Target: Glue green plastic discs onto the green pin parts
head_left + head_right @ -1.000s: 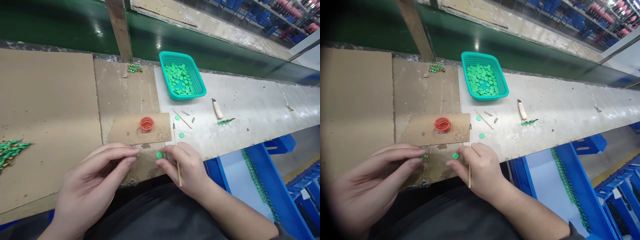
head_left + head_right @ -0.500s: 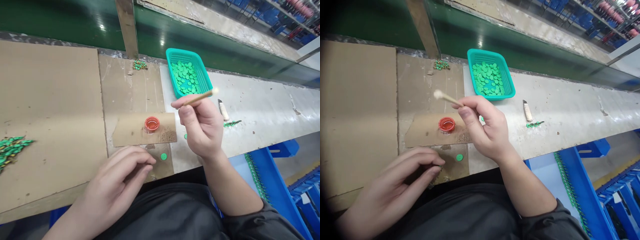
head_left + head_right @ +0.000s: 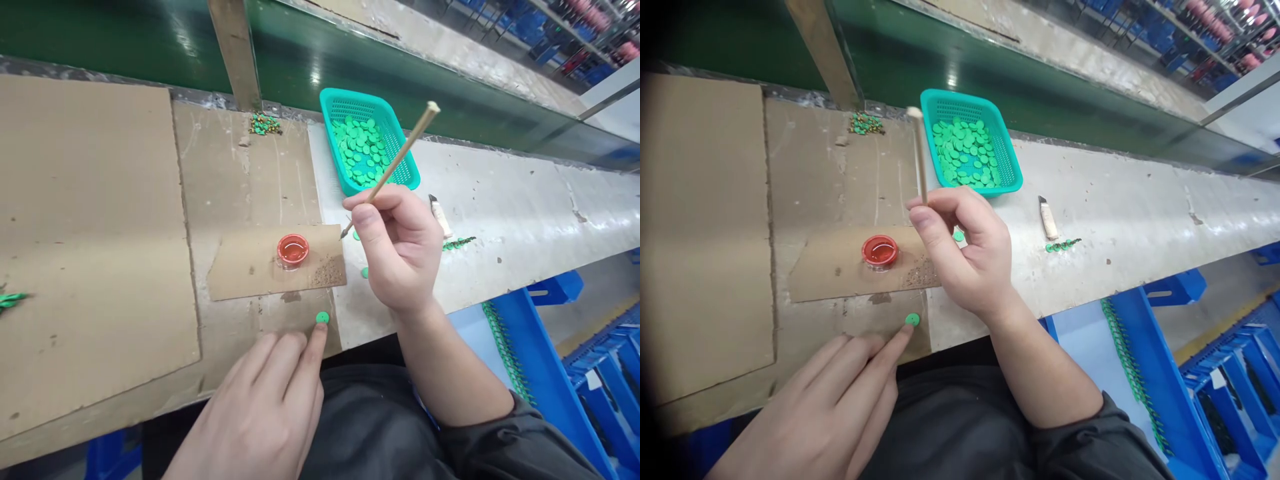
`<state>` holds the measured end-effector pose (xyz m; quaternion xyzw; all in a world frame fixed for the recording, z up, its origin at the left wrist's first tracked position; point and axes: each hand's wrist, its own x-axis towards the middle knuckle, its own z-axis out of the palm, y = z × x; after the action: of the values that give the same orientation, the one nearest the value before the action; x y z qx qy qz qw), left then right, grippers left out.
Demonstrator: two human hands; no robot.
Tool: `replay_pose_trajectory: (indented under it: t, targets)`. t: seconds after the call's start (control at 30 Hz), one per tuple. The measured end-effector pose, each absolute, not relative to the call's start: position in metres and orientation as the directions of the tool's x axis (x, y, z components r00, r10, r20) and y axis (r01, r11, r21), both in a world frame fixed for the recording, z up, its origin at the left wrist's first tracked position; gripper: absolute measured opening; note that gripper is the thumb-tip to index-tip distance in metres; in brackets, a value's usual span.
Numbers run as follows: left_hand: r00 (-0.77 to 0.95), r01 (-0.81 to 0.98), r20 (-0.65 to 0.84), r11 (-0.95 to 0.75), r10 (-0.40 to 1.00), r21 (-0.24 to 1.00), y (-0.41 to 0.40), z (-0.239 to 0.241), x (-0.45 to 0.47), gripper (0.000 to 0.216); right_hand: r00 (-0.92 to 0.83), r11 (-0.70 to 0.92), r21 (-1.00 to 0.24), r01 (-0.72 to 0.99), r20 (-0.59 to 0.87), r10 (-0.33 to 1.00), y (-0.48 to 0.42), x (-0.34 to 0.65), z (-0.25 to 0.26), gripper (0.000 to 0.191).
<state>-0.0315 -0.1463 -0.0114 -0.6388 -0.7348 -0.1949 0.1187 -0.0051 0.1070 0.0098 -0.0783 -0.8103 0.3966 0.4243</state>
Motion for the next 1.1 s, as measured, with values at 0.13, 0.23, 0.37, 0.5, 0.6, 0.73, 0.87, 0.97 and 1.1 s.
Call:
replay_pose_trajectory:
  t: [0.13, 0.23, 0.37, 0.5, 0.6, 0.73, 0.87, 0.97, 1.1]
  targets:
    - [-0.208, 0.958, 0.427, 0.095, 0.880, 0.270, -0.146, -0.011, -0.043, 0.036, -0.639, 0.635, -0.731, -0.252, 0.618, 0.458, 0.105, -0.003, 0.007, 0.025]
    - [-0.161, 0.968, 0.407, 0.064, 0.899, 0.243, -0.147, -0.016, -0.046, 0.037, -0.648, 0.601, -0.736, -0.313, 0.628, 0.432, 0.104, -0.003, 0.009, 0.021]
    - [-0.185, 0.972, 0.385, 0.111, 0.904, 0.207, -0.143, -0.017, -0.033, 0.051, -0.707, 0.709, -0.657, -0.255, 0.627, 0.327, 0.101, -0.008, 0.014, 0.021]
    - [-0.198, 0.969, 0.381, 0.123, 0.903, 0.213, -0.140, -0.017, -0.026, 0.050, -0.779, 0.821, -0.520, -0.237, 0.607, 0.160, 0.100, -0.015, 0.014, 0.024]
    - [-0.198, 0.964, 0.387, 0.109, 0.901, 0.241, -0.141, -0.018, -0.029, 0.044, -0.782, 0.836, -0.480, -0.266, 0.615, 0.104, 0.100, -0.016, 0.010, 0.024]
    - [-0.236, 0.946, 0.419, 0.109, 0.877, 0.304, -0.141, -0.022, -0.032, 0.039, -0.815, 0.833, -0.497, -0.244, 0.571, 0.101, 0.099, -0.013, 0.010, 0.026]
    - [-0.256, 0.938, 0.416, 0.119, 0.873, 0.327, -0.140, -0.026, -0.032, 0.039, -0.827, 0.825, -0.513, -0.236, 0.552, 0.106, 0.098, -0.011, 0.009, 0.027]
    - [-0.262, 0.933, 0.419, 0.118, 0.869, 0.339, -0.140, -0.028, -0.031, 0.039, -0.823, 0.812, -0.534, -0.237, 0.554, 0.125, 0.097, -0.012, 0.007, 0.027]
    - [-0.269, 0.927, 0.425, 0.113, 0.864, 0.357, -0.139, -0.029, -0.031, 0.039, -0.819, 0.800, -0.550, -0.240, 0.557, 0.138, 0.097, -0.013, 0.006, 0.028]
